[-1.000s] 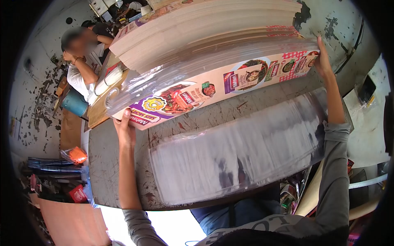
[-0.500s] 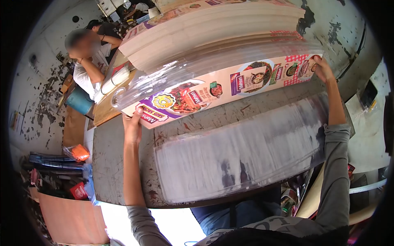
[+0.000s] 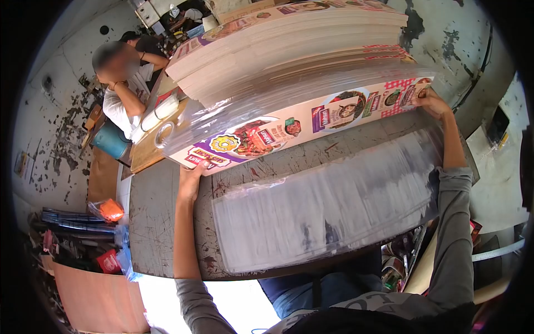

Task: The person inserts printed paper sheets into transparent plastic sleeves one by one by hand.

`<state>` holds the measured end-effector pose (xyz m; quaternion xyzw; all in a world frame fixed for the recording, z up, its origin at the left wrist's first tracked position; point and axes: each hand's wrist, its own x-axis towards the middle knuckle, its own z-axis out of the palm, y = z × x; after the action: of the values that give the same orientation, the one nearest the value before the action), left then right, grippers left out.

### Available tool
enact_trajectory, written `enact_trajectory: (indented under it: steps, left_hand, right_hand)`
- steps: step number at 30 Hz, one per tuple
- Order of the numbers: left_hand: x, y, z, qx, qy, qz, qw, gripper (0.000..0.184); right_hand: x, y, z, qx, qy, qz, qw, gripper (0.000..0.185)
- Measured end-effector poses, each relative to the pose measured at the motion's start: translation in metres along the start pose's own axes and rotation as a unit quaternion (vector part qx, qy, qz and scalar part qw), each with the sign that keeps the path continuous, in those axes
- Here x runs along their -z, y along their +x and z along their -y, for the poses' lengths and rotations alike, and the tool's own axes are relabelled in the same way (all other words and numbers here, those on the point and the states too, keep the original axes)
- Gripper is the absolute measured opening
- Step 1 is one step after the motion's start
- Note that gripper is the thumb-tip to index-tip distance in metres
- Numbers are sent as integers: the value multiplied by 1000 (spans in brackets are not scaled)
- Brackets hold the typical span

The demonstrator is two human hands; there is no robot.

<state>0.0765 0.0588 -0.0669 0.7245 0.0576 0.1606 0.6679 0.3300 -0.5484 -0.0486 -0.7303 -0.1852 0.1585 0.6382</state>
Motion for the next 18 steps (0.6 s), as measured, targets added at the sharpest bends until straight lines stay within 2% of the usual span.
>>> enact_trajectory:
  steps: [3, 5, 7, 9, 11, 14, 18]
  left_hand:
    - [1, -1, 2, 4, -17, 4, 1000, 50]
    - [-3, 3, 5, -26, -101, 3, 995, 47]
    - [-5, 5, 2, -43, -93, 16, 995, 47]
    - [-13, 1, -2, -27, -86, -32, 995, 47]
    - [-12, 3, -7, -50, -72, -28, 996, 48]
    - [-5, 1, -3, -55, -74, -34, 995, 55]
    - [0, 1, -8, -8, -38, -28, 999, 63]
  right_hand:
    - [-5, -1, 6, 31, -3, -5, 999, 50]
    - [-9, -2, 20, -10, -50, -9, 999, 49]
    - [-19, -1, 25, 10, -66, -40, 997, 49]
    - [-26, -7, 25, 29, -80, -68, 994, 50]
    - [-29, -8, 24, 57, -122, -98, 986, 52]
    - [-22, -8, 28, 39, -116, -85, 989, 63]
    - [-28, -2, 37, -5, -124, -91, 988, 76]
